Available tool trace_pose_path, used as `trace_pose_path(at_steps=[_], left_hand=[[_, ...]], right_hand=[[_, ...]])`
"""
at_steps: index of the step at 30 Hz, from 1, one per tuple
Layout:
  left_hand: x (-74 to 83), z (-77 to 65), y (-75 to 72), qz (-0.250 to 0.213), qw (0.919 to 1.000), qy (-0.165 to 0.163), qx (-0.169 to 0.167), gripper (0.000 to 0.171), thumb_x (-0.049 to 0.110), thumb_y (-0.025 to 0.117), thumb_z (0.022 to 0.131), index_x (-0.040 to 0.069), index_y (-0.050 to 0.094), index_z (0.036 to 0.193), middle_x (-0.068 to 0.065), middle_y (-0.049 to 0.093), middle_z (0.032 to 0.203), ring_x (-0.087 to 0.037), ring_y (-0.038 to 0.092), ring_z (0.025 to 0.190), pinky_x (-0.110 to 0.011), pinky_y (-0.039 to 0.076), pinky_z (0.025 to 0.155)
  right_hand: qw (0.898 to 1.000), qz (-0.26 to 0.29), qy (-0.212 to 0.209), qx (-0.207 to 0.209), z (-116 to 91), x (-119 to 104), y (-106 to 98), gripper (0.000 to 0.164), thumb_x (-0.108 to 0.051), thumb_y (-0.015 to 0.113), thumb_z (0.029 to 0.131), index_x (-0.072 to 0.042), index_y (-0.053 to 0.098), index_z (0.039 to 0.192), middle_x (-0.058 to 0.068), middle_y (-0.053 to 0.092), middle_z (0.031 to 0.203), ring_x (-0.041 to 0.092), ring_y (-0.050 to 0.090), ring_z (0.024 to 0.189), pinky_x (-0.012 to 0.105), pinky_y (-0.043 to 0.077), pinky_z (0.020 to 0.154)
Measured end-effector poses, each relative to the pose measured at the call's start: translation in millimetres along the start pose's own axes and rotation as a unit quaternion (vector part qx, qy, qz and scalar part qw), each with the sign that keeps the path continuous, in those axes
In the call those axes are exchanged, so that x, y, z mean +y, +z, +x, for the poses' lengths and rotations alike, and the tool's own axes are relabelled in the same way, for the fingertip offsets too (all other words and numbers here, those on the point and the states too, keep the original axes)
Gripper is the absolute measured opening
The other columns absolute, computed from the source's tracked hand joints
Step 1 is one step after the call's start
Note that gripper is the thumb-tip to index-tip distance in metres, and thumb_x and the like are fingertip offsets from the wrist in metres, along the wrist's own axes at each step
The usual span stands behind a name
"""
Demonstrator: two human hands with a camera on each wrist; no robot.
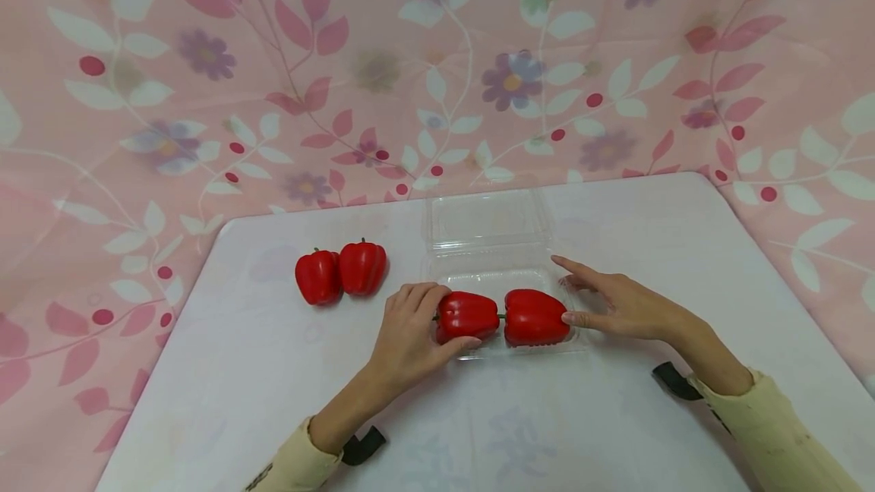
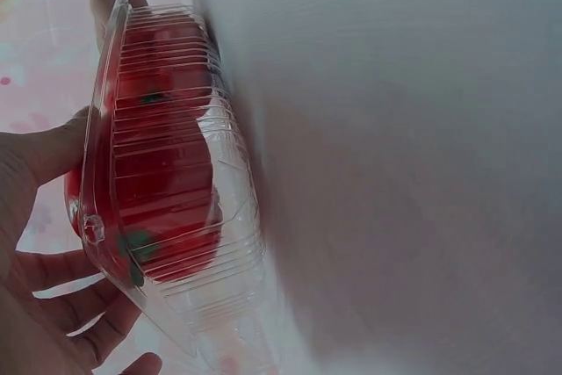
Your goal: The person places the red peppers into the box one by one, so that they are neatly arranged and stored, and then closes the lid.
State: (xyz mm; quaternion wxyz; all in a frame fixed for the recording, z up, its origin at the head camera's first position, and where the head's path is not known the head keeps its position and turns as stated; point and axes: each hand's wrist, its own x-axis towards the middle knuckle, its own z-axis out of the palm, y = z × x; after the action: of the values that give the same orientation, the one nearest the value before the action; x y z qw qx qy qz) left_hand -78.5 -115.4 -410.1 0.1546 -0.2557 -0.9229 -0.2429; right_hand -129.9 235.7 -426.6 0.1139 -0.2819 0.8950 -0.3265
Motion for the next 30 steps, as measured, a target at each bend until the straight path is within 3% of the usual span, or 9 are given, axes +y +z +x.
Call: trace_pose_path(at_steps=[9, 20, 30], left_hand=[[-1.4, -2.7, 2.2, -0.002, 1.0000, 0.004, -0.003, 0.066, 0.048, 0.083, 0.074, 0.010, 0.059, 0.123, -0.005, 0.059, 0.121, -0.019, 0.054, 0.113, -0.046, 0.044, 0.095], [-3.6, -2.2, 1.3, 0.023, 0.9989, 0.040, -0.007, 0.064, 0.050, 0.081, 0.075, 0.010, 0.060, 0.121, -0.006, 0.059, 0.119, -0.020, 0.054, 0.111, -0.046, 0.042, 0.098], [-5.1, -2.3, 2.2, -0.002, 0.9993, 0.024, -0.026, 0.060, 0.046, 0.081, 0.077, 0.011, 0.059, 0.121, -0.005, 0.057, 0.119, -0.019, 0.051, 0.114, -0.046, 0.042, 0.099]], right_hand=[[1.000, -0.007, 0.005, 0.000, 1.4, -0.9, -0.5, 0.087, -0.047, 0.072, 0.086, -0.022, 0.027, 0.156, 0.012, 0.059, 0.134, 0.034, 0.055, 0.123, 0.070, 0.040, 0.094], [1.000, -0.002, 0.007, -0.003, 1.2, -1.4, 0.4, 0.087, -0.047, 0.072, 0.086, -0.022, 0.026, 0.156, 0.013, 0.059, 0.135, 0.034, 0.055, 0.123, 0.070, 0.040, 0.094], [1.000, 0.003, 0.004, -0.001, 1.0, -0.7, 0.4, 0.087, -0.047, 0.071, 0.087, -0.023, 0.026, 0.156, 0.012, 0.059, 0.135, 0.034, 0.055, 0.124, 0.070, 0.040, 0.094]])
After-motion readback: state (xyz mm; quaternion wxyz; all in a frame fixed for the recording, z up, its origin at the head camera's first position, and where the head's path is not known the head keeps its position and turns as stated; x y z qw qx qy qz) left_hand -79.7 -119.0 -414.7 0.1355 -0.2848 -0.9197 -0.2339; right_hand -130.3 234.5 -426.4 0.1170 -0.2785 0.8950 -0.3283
